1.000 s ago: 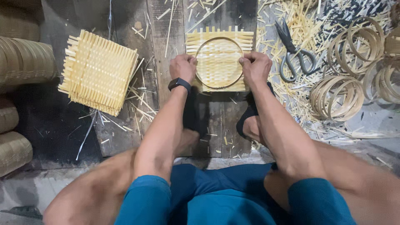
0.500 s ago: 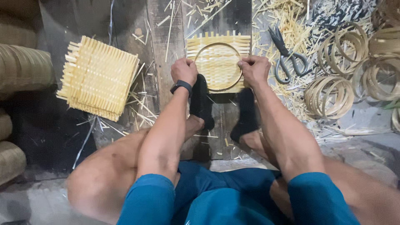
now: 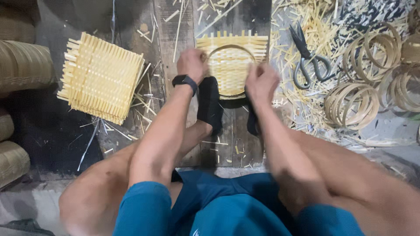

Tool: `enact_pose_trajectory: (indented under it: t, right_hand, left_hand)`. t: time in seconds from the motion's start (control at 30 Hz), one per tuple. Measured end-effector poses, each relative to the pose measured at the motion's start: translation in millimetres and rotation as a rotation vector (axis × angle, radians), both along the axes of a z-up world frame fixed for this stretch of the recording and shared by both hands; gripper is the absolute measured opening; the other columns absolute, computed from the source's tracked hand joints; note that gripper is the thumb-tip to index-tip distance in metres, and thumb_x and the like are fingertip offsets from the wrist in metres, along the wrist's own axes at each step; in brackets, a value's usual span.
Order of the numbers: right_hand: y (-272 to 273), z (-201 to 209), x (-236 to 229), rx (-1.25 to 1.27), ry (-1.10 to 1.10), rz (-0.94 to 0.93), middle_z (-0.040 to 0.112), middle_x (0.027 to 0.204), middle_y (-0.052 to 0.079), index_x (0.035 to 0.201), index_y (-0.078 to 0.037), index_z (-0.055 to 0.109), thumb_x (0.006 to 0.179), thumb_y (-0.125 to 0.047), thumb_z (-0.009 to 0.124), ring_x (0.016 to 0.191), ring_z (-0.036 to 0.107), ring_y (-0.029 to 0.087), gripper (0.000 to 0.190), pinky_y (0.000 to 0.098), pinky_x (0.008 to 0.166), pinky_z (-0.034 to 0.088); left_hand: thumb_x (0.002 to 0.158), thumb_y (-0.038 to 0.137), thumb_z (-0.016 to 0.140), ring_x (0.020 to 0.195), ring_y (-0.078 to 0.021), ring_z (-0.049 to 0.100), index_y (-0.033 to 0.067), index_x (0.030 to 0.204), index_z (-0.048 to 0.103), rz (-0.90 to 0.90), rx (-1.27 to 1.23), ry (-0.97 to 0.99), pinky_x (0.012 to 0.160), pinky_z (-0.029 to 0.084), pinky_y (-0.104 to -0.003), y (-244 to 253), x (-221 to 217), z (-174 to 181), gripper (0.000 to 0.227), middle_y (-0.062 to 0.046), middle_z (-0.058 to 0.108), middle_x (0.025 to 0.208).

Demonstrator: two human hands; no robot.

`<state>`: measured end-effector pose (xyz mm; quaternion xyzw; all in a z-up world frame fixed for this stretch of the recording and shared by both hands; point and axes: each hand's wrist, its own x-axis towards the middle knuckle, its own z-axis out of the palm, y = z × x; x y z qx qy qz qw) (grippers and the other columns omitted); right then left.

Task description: The person sits on the floor and assembles small round bamboo trays by placing a woven bamboo mat over a circular frame, then trimming the excess mat with shears. The person repeats this process for multiple trays, stacking finished units nearby.

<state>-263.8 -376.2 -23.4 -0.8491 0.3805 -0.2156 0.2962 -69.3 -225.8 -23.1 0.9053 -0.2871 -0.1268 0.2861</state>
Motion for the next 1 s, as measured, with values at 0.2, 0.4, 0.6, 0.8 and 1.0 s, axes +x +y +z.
enact_pose_trajectory:
  t: [0.2, 0.4, 0.6, 0.8, 1.0]
  right_hand:
    - [80, -33, -10, 1.386, -0.034, -0.42, 0.063, 0.063, 0.006, 0.077, -0.001, 0.066, 0.089, -0.031, 0.081, 0.048, 0.056, 0.014, 0.035, 0.0284, 0.041, 0.04]
    - [86, -55, -13, 0.794, 0.186, -0.211, 0.067, 0.063, 0.003, 0.075, -0.004, 0.07, 0.094, -0.029, 0.076, 0.054, 0.059, 0.008, 0.032, 0.0237, 0.047, 0.046]
    - [80, -53, -24, 1.366, 0.005, -0.278, 0.062, 0.063, 0.002, 0.078, -0.005, 0.068, 0.093, -0.03, 0.076, 0.051, 0.051, 0.01, 0.03, 0.0277, 0.044, 0.037]
    - [95, -64, -28, 0.876, 0.127, -0.23, 0.069, 0.068, 0.006, 0.08, 0.0, 0.073, 0.093, -0.032, 0.076, 0.058, 0.059, 0.01, 0.034, 0.0299, 0.052, 0.046]
    - [86, -35, -25, 0.647, 0.197, -0.036, 0.072, 0.07, 0.015, 0.082, 0.002, 0.075, 0.094, -0.034, 0.074, 0.061, 0.069, 0.019, 0.038, 0.0363, 0.06, 0.053]
  left_hand:
    - [0.094, 0.022, 0.074, 0.098, -0.0344, 0.059, 0.0117, 0.107, 0.079, -0.308, -0.376, -0.161, 0.089, 0.049, -0.044, -43, 2, -5, 0.017, -0.009, 0.066, 0.105]
    - [0.094, 0.021, 0.073, 0.096, -0.0314, 0.06, 0.0132, 0.102, 0.08, -0.113, -0.394, -0.076, 0.086, 0.05, -0.042, -52, -3, -26, 0.013, -0.007, 0.064, 0.101]
    - [0.092, 0.021, 0.075, 0.096, -0.0302, 0.061, 0.0126, 0.099, 0.079, -0.1, -0.44, -0.113, 0.086, 0.05, -0.042, -51, -9, -18, 0.011, -0.007, 0.066, 0.099]
    - [0.096, 0.021, 0.073, 0.098, -0.0311, 0.061, 0.0109, 0.097, 0.077, -0.058, -0.404, -0.109, 0.088, 0.05, -0.042, -47, -18, -26, 0.011, -0.008, 0.067, 0.102]
    - [0.097, 0.023, 0.07, 0.099, -0.0322, 0.061, 0.0112, 0.097, 0.076, -0.077, -0.355, -0.144, 0.09, 0.049, -0.044, -52, -15, -26, 0.013, -0.007, 0.066, 0.103]
